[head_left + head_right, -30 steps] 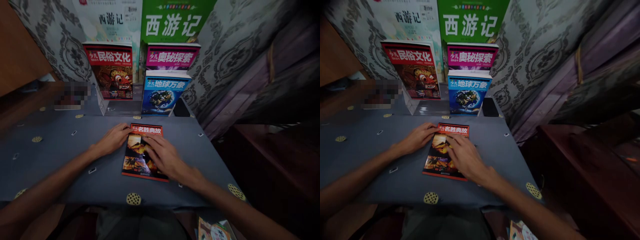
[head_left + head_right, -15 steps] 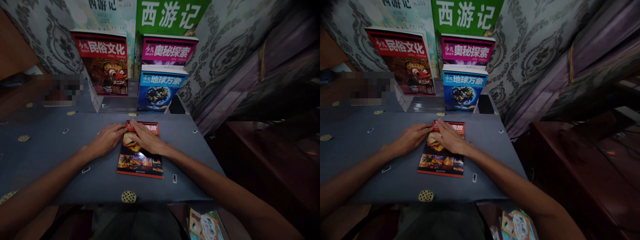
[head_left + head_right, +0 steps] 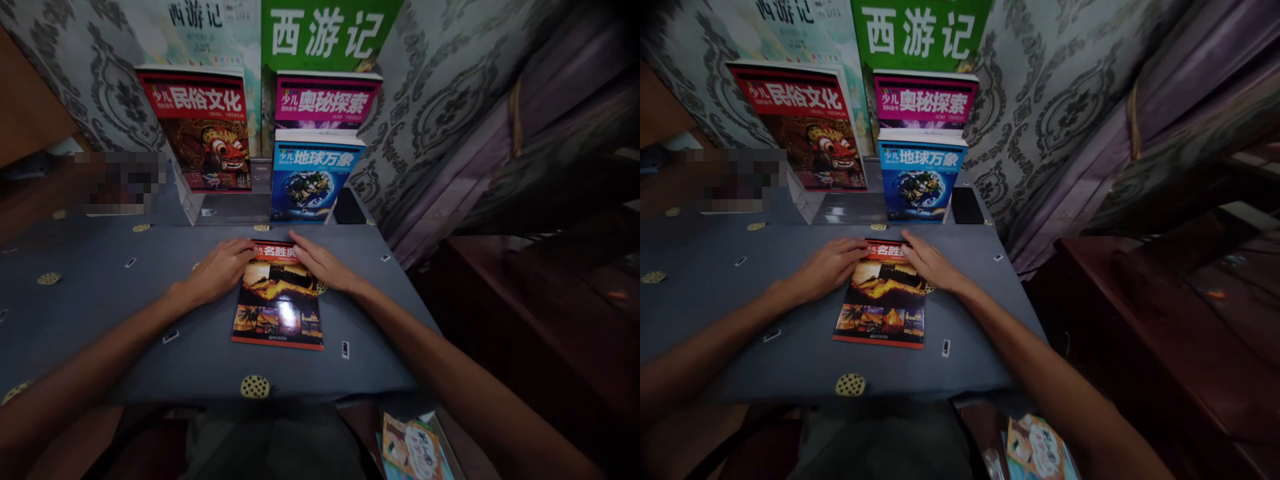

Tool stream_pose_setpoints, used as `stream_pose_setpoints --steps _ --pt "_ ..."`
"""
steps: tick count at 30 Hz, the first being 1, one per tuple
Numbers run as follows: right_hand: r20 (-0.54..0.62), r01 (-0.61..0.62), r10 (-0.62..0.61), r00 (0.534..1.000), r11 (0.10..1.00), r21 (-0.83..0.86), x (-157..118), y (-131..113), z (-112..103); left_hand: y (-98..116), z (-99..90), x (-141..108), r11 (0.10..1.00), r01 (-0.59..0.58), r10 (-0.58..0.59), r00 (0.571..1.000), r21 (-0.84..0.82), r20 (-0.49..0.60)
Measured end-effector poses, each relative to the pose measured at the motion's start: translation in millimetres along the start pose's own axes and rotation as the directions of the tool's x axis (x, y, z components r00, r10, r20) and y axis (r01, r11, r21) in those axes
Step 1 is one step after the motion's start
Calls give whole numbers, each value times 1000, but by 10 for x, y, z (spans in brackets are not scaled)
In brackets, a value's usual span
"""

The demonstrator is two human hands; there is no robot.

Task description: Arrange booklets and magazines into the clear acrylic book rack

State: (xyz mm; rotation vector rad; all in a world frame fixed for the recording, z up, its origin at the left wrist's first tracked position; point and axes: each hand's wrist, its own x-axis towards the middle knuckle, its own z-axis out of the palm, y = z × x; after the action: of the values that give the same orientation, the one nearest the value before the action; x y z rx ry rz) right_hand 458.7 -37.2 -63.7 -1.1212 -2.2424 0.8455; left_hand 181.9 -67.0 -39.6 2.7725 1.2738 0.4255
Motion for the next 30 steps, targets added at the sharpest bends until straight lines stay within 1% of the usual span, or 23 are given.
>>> stream_pose_setpoints --steps 3,6,8,10,12,14,19,22,24,30 --pt "-17 -19 20 1000 998 64 25 -11 -27 106 30 168 998 -68 67 996 6 55" --pt "-37 -28 33 999 993 111 38 -25 -35 265 94 321 991 -133 135 982 -30 131" --pt "-37 -19 24 999 993 113 42 -31 -33 394 135 376 983 -175 183 968 -60 173" --pt "-31 1 2 1000 996 93 43 -33 -32 526 163 371 969 -229 244 948 -96 206" --pt "-29 16 -14 999 998 66 41 -33 -34 645 172 304 948 -287 311 924 -136 222" --pt "-30 22 -21 999 999 43 37 -36 -37 744 160 188 926 -336 369 901 -175 226" --pt "-22 14 -14 1000 1000 -7 39 -45 -22 907 73 -171 883 -390 450 862 -261 233" --pt "-21 17 -18 1000 999 -36 45 -39 -1 961 48 -322 883 -392 451 860 -257 238" --pt "-27 27 -28 999 998 -48 44 -37 14 976 63 -373 893 -384 437 866 -236 243" --pt "-67 40 -45 997 996 -82 54 -45 62 955 140 -396 898 -382 424 883 -220 198"
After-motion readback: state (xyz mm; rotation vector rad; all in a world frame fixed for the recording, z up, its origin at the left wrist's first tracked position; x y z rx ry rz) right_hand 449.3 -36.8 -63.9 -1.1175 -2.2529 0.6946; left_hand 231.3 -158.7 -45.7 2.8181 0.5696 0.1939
